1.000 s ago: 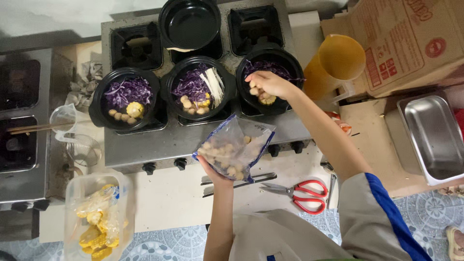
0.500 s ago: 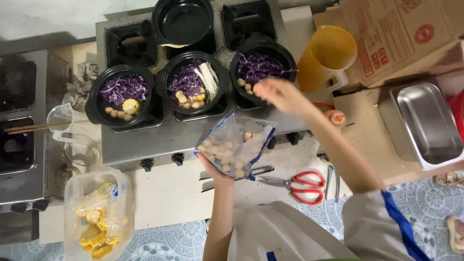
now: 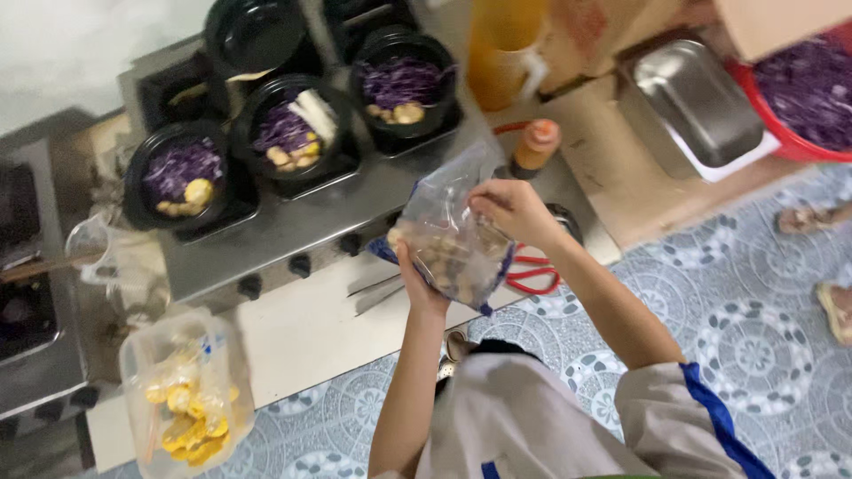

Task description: The person retrieves black bowls from a crate and places them on a countertop. They add corn, shredded purple cabbage, and enoki mushrooms into the bowls, repeating the process for multiple portions. The person also opens a freezer and retrieves packaged items.

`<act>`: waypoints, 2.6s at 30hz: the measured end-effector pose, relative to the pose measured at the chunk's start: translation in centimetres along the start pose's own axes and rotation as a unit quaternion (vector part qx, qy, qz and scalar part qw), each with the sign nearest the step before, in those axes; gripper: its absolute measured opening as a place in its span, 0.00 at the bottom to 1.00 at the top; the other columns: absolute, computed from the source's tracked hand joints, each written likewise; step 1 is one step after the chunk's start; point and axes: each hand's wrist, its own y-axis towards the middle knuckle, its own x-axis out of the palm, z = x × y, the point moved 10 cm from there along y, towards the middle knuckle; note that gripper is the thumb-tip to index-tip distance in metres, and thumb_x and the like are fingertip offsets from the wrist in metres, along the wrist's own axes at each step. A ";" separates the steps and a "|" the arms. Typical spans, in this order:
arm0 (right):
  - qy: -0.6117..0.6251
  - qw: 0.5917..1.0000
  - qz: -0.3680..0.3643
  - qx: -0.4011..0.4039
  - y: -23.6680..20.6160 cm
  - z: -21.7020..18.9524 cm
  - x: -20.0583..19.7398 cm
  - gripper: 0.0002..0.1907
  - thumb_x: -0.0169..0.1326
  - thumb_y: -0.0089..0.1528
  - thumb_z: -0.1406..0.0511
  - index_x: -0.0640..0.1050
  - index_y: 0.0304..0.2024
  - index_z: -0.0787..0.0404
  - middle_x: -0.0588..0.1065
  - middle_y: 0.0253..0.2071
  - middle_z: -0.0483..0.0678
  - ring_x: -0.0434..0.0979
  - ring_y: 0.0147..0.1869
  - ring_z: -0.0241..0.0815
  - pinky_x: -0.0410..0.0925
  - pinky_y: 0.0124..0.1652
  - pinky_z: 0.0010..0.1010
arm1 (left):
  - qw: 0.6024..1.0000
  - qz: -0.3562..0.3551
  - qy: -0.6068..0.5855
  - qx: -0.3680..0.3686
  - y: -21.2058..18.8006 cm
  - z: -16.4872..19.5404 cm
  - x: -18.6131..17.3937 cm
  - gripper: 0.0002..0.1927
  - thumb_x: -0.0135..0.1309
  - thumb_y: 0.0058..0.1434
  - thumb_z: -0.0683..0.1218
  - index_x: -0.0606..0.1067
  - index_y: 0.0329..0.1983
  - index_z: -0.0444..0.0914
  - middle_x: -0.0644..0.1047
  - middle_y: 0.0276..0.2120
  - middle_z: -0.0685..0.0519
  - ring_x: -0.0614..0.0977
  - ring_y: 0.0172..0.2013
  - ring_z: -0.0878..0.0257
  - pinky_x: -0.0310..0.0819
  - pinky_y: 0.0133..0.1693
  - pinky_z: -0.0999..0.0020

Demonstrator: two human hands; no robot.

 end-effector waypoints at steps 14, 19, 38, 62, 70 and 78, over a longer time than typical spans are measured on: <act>-0.241 0.935 0.238 -0.108 -16.4 -11.6 -21.5 0.05 0.54 0.69 0.73 0.81 0.45 0.68 0.79 0.34 0.50 0.78 0.35 0.33 0.69 0.35 0.24 | 0.987 0.025 0.099 -0.121 1.6 -26.1 0.3 0.18 0.59 0.72 0.57 0.71 0.50 0.40 0.77 0.46 0.53 0.81 0.50 0.57 0.77 0.50 0.53; -0.298 0.891 0.272 -0.206 -15.8 -13.7 -31.4 0.05 0.53 0.71 0.74 0.81 0.46 0.67 0.79 0.35 0.53 0.81 0.36 0.41 0.70 0.37 0.29 | 0.975 -0.001 0.207 -0.074 6.1 -32.8 9.0 0.19 0.55 0.65 0.55 0.71 0.56 0.46 0.79 0.50 0.53 0.81 0.50 0.58 0.77 0.49 0.56; -0.601 0.756 0.232 -0.110 -3.6 2.8 -41.0 0.32 0.70 0.46 0.57 0.76 0.45 0.71 0.73 0.43 0.66 0.73 0.46 0.66 0.68 0.38 0.50 | 0.901 0.037 0.429 0.045 18.2 -39.4 12.8 0.20 0.55 0.69 0.52 0.76 0.62 0.42 0.79 0.46 0.48 0.77 0.43 0.66 0.68 0.41 0.67; -0.202 0.881 -0.347 -0.251 2.8 -3.3 54.0 0.08 0.61 0.60 0.62 0.82 0.40 0.59 0.81 0.40 0.51 0.81 0.45 0.48 0.73 0.43 0.38 | 0.839 0.351 0.188 0.372 -24.4 26.7 -22.9 0.15 0.49 0.69 0.52 0.77 0.50 0.37 0.83 0.42 0.51 0.84 0.43 0.62 0.73 0.43 0.69; -0.378 0.808 -0.313 -0.327 9.9 1.1 68.3 0.15 0.67 0.54 0.65 0.81 0.43 0.57 0.77 0.51 0.53 0.73 0.60 0.56 0.65 0.60 0.44 | 0.789 0.392 0.143 0.450 -29.0 37.1 -30.3 0.12 0.53 0.70 0.50 0.76 0.46 0.37 0.82 0.41 0.51 0.82 0.41 0.63 0.74 0.44 0.69; -0.455 0.778 -0.311 -0.303 14.7 5.2 75.5 0.40 0.65 0.50 0.63 0.70 0.66 0.53 0.72 0.60 0.54 0.65 0.66 0.55 0.55 0.61 0.56 | 0.753 0.466 0.195 0.423 -27.3 46.3 -35.2 0.10 0.53 0.67 0.46 0.75 0.47 0.36 0.81 0.39 0.52 0.83 0.40 0.63 0.75 0.41 0.67</act>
